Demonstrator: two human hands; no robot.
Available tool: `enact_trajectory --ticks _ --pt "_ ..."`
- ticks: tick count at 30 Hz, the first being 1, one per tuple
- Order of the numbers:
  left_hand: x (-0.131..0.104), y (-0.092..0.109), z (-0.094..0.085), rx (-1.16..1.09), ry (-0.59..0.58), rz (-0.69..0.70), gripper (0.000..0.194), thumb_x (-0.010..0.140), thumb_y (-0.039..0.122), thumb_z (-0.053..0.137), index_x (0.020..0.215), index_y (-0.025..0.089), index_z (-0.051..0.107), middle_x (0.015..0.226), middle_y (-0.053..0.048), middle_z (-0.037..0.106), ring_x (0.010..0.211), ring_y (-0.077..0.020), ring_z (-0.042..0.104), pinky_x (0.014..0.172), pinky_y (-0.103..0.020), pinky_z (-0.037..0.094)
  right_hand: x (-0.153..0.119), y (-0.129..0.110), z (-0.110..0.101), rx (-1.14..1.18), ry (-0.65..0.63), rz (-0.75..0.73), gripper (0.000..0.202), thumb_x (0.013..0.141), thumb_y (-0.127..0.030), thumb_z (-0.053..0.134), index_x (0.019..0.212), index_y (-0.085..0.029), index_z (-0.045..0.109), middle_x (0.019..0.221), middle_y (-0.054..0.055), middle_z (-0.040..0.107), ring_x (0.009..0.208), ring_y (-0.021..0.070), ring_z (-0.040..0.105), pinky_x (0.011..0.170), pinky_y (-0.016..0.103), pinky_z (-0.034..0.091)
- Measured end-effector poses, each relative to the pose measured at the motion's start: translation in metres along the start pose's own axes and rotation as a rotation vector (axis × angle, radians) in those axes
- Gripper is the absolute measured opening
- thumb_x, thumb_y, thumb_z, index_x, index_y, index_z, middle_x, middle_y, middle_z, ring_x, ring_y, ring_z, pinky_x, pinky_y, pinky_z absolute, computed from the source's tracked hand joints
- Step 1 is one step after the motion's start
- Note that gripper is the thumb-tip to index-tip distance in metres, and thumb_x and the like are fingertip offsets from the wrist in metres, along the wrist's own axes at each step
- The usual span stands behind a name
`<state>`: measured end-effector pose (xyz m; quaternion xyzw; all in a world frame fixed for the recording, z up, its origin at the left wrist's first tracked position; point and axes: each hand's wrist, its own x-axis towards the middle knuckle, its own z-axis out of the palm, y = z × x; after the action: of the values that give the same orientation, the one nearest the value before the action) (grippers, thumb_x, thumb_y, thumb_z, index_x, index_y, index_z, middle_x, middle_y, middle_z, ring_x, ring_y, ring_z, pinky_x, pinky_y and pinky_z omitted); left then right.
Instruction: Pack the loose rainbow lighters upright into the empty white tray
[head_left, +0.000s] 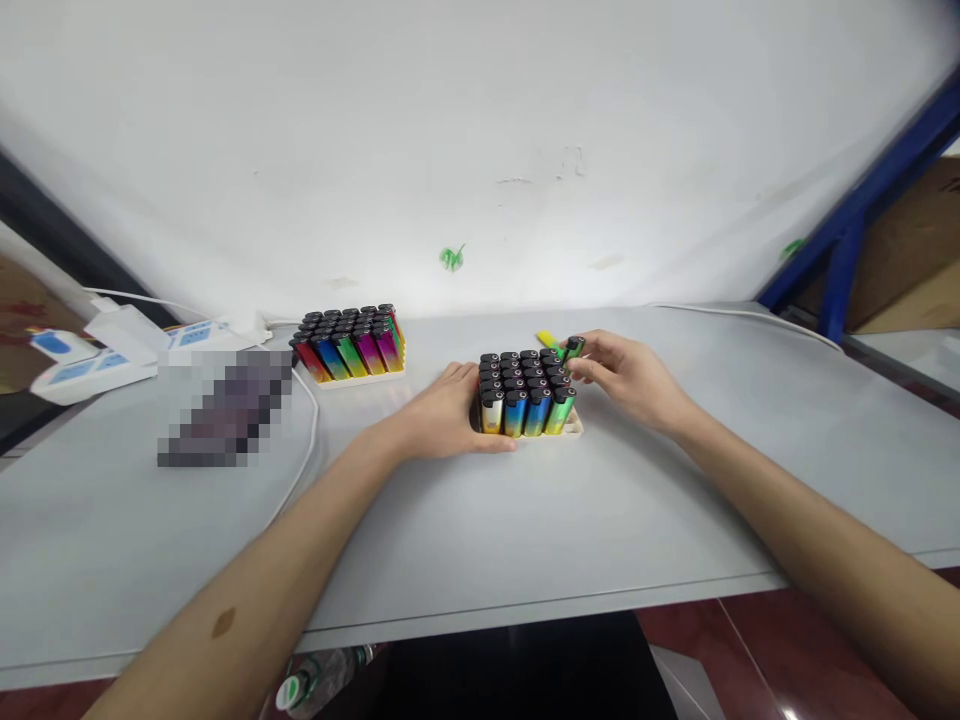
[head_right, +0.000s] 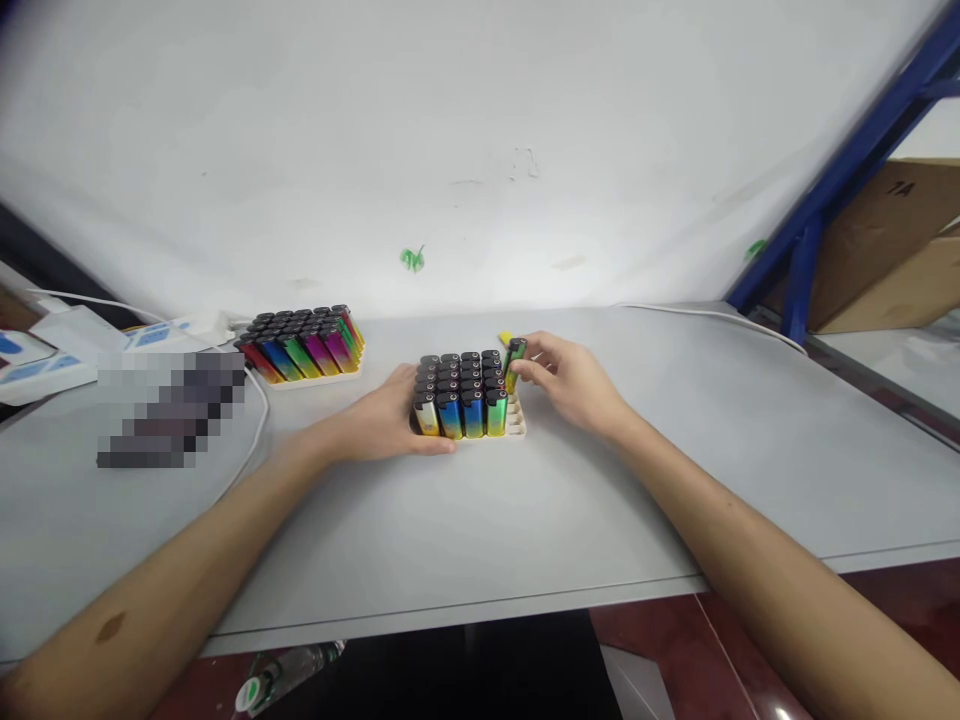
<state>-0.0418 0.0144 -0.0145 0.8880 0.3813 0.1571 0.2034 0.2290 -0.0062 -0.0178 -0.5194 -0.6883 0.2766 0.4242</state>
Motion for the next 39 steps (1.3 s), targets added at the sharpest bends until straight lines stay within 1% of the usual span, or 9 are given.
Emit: enact_trajectory --ticks 8,13,17,20,23,26,32,35,39 --pt "-0.001 0.000 0.000 -0.001 -0.008 0.009 0.081 0.068 0.062 0.075 0.134 0.023 0.050 0.131 -0.010 0.057 0.129 -0.0343 0.047 0.107 -0.048 0.042 0.001 -0.002 0.001 -0.262 -0.046 -0.064 0.015 0.091 -0.034 0.057 0.092 -0.022 0.066 0.095 0.003 0.070 0.077 0.0182 0.063 0.074 0.035 0.049" --pt "-0.001 0.001 -0.001 -0.002 -0.003 0.002 0.080 0.068 0.061 0.075 0.134 0.024 0.049 0.131 -0.010 0.057 0.129 -0.0338 0.047 0.106 -0.047 0.042 0.002 0.004 -0.012 -0.339 -0.208 -0.045 0.015 0.090 -0.029 0.054 0.092 -0.024 0.068 0.097 0.003 0.072 0.088 0.0211 0.065 0.081 0.037 0.051" --pt "0.000 0.000 -0.001 0.003 -0.012 0.005 0.080 0.069 0.061 0.075 0.135 0.024 0.049 0.132 -0.010 0.057 0.129 -0.0337 0.047 0.107 -0.048 0.041 0.006 0.024 -0.025 -0.500 -0.076 -0.056 0.034 0.094 -0.028 0.048 0.122 -0.025 0.067 0.112 0.008 0.067 0.100 0.0243 0.064 0.089 0.040 0.051" --pt "0.001 0.000 0.000 0.010 -0.007 0.022 0.079 0.069 0.060 0.075 0.134 0.024 0.049 0.132 -0.010 0.058 0.129 -0.0340 0.048 0.107 -0.048 0.041 0.007 0.033 -0.022 -0.618 -0.067 -0.087 0.042 0.097 -0.032 0.044 0.135 -0.027 0.061 0.114 0.012 0.062 0.110 0.0286 0.058 0.097 0.045 0.047" --pt "0.001 0.000 0.000 0.008 -0.004 0.029 0.080 0.068 0.060 0.075 0.134 0.022 0.050 0.131 -0.010 0.058 0.128 -0.0344 0.049 0.106 -0.048 0.042 0.008 0.032 -0.014 -0.686 -0.085 -0.067 0.040 0.097 -0.036 0.044 0.129 -0.023 0.064 0.113 0.014 0.061 0.116 0.0314 0.054 0.101 0.047 0.043" --pt "0.001 0.000 0.000 0.004 0.001 0.024 0.082 0.068 0.061 0.075 0.135 0.022 0.049 0.132 -0.010 0.058 0.128 -0.0349 0.048 0.106 -0.049 0.042 0.009 0.030 -0.010 -0.721 -0.035 0.019 0.036 0.094 -0.043 0.050 0.116 -0.018 0.064 0.109 0.014 0.063 0.109 0.0315 0.057 0.093 0.044 0.046" --pt "0.000 0.001 -0.001 0.014 0.002 0.025 0.081 0.068 0.061 0.074 0.134 0.023 0.049 0.130 -0.010 0.058 0.127 -0.0347 0.049 0.106 -0.049 0.042 0.012 0.037 -0.016 -0.839 0.037 0.092 0.040 0.089 -0.048 0.056 0.108 -0.014 0.063 0.113 0.018 0.064 0.111 0.0353 0.056 0.092 0.047 0.046" --pt "0.000 0.002 -0.002 0.015 -0.005 0.030 0.080 0.068 0.061 0.074 0.134 0.023 0.049 0.130 -0.010 0.059 0.126 -0.0346 0.050 0.106 -0.049 0.042 0.012 0.036 -0.022 -0.797 0.048 0.122 0.027 0.086 -0.043 0.061 0.094 -0.017 0.066 0.109 0.016 0.066 0.110 0.0344 0.057 0.090 0.045 0.047" --pt "0.000 0.001 -0.001 0.016 0.001 0.027 0.080 0.069 0.060 0.074 0.135 0.024 0.049 0.130 -0.010 0.059 0.126 -0.0336 0.050 0.106 -0.048 0.042 0.012 0.025 -0.030 -0.433 0.162 0.266 0.025 0.079 -0.041 0.070 0.093 -0.022 0.063 0.102 0.008 0.071 0.096 0.0272 0.064 0.080 0.039 0.049"
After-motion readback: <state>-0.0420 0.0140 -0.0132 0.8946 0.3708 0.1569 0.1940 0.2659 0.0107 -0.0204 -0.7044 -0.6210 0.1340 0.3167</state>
